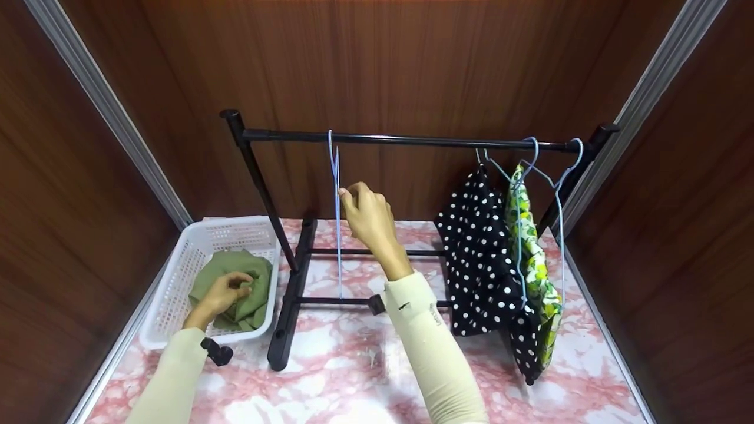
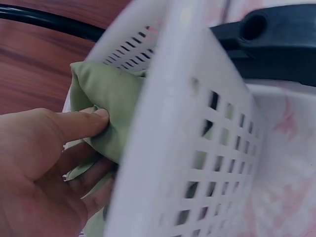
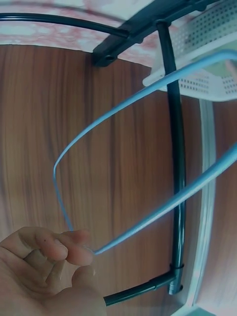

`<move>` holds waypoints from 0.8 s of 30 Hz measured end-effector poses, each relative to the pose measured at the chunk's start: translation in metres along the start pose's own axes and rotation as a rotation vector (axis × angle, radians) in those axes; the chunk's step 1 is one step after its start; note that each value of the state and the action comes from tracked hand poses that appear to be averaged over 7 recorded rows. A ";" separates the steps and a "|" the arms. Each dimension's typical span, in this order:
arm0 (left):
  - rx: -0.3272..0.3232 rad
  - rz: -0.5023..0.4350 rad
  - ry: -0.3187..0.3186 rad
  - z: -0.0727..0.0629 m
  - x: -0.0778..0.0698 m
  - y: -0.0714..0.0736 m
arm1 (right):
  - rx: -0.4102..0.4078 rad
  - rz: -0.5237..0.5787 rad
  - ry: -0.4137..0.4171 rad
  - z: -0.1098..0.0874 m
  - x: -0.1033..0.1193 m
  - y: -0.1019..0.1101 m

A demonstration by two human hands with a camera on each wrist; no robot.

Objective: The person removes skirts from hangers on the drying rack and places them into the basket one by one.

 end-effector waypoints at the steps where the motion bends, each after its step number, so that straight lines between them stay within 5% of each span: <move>1: 0.004 0.010 0.005 -0.001 0.000 -0.001 | 0.001 -0.006 -0.003 -0.001 -0.001 0.001; 8: -0.027 0.094 0.025 0.003 -0.004 0.000 | -0.006 -0.047 -0.008 -0.003 -0.007 0.014; 15: -0.153 0.227 -0.031 0.009 -0.010 0.000 | -0.030 -0.122 0.019 -0.004 -0.016 0.024; 24: -0.210 0.235 -0.053 0.018 -0.025 0.002 | -0.053 -0.173 0.024 -0.006 -0.025 0.036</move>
Point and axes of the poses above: each hand's wrist, its own z-axis towards the middle knuckle, its own y-axis out of the back of the hand, x = y × z, the point moved 1 cm from there along z, towards the middle knuckle, and after that the axes turned 6 degrees about -z, right-handed, at the moved point
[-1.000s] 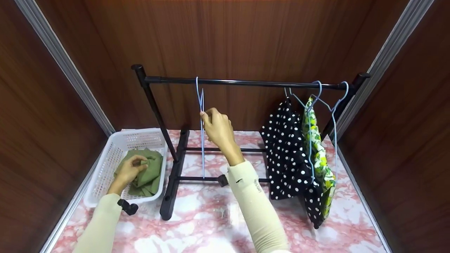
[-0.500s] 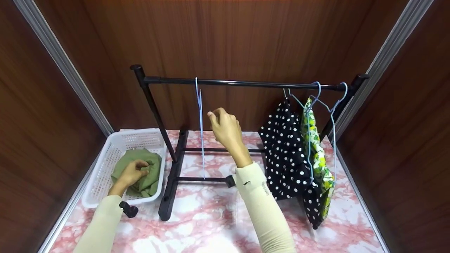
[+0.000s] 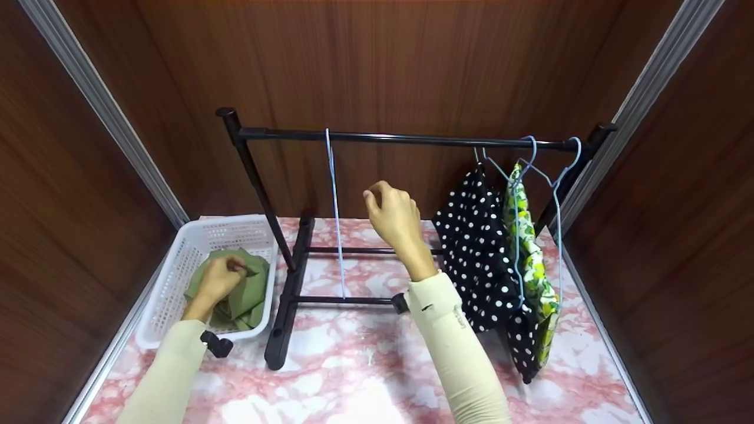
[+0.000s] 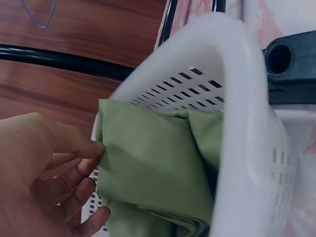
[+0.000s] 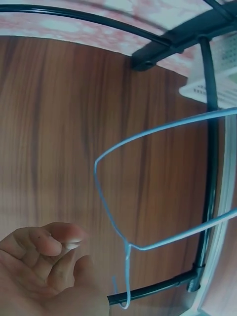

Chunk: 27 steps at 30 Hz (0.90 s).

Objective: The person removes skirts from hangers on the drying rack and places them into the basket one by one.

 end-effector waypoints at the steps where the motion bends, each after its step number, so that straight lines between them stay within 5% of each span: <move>1: -0.010 0.002 -0.010 0.001 -0.003 0.001 | -0.003 -0.003 0.001 0.000 -0.001 0.001; 13: -0.028 -0.134 -0.043 0.013 -0.054 0.011 | -0.033 -0.061 0.014 -0.004 -0.016 0.018; 27: -0.034 -0.334 -0.054 0.023 -0.092 0.009 | -0.042 -0.120 0.028 -0.007 -0.024 0.034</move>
Point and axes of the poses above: each hand's wrist, its own z-axis towards the middle knuckle, its own y-axis out of the back of the hand, x = y × z, the point moved 1 cm from there along z, towards the middle knuckle, and after that the axes turned 6 degrees about -z, right-handed, at the moved point
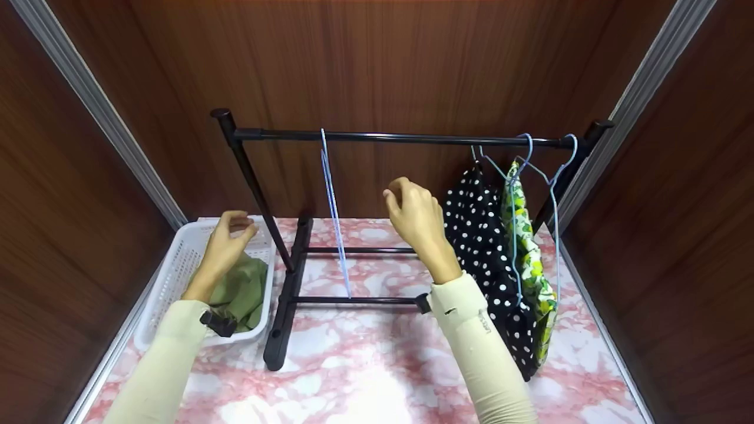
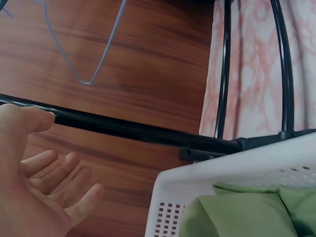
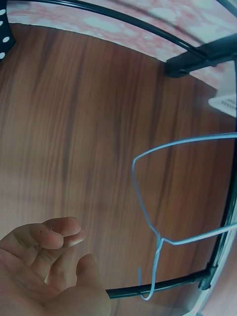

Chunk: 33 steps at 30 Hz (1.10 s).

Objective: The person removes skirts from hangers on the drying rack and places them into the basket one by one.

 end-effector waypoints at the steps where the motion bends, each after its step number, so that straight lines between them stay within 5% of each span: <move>1: -0.002 -0.016 0.000 0.001 -0.002 -0.001 | -0.003 -0.004 0.005 0.000 -0.001 0.001; 11: 0.020 -0.162 0.000 0.008 -0.020 -0.007 | -0.021 -0.022 0.016 -0.002 -0.007 0.012; 21: 0.034 -0.166 -0.031 0.016 -0.034 -0.013 | -0.030 -0.061 0.008 -0.007 -0.014 0.023; 33: 0.033 -0.176 -0.041 0.026 -0.035 -0.020 | -0.048 -0.094 0.005 -0.018 -0.026 0.038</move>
Point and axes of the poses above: each hand's wrist, its own z-axis towards the middle knuckle, its own y-axis out of the back of the hand, x = y × z, the point moved 1 cm from there along z, towards the middle knuckle, and after that the axes turned 6 degrees about -z, right-handed, at the moved point
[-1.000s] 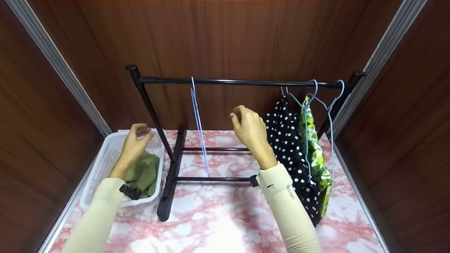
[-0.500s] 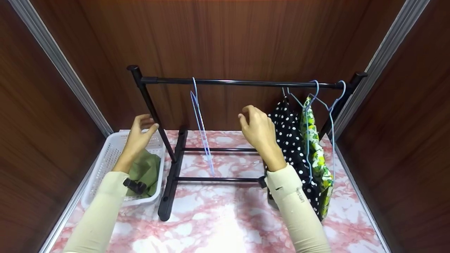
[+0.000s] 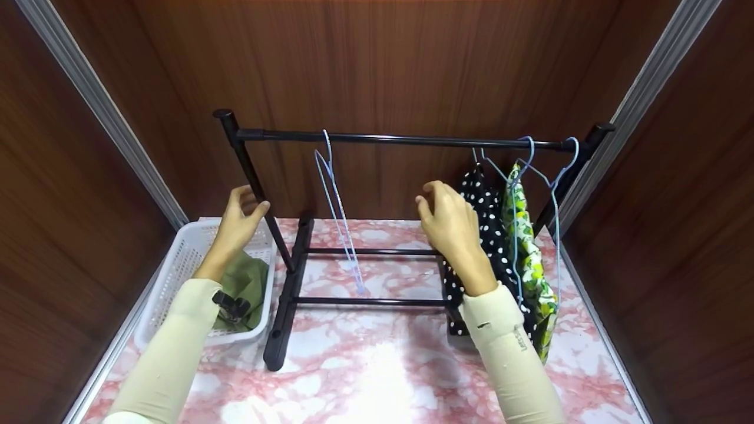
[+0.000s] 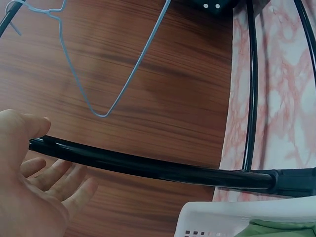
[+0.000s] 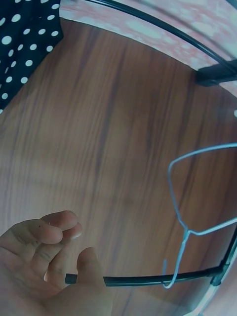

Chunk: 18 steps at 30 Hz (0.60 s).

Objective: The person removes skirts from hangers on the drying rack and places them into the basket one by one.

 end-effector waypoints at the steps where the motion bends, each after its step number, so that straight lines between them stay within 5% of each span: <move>1: 0.001 0.000 0.001 0.000 0.000 0.000 | -0.004 -0.004 -0.001 -0.001 -0.001 0.001; 18: 0.036 0.062 -0.015 -0.002 -0.001 -0.005 | -0.100 -0.028 -0.027 -0.008 -0.031 0.017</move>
Point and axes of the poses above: each hand's wrist, its own z-axis towards the middle knuckle, its own y-axis out of the back of the hand, x = y × z, the point moved 1 cm from there along z, towards the middle knuckle, and after that the axes turned 6 degrees about -z, right-handed, at the moved point
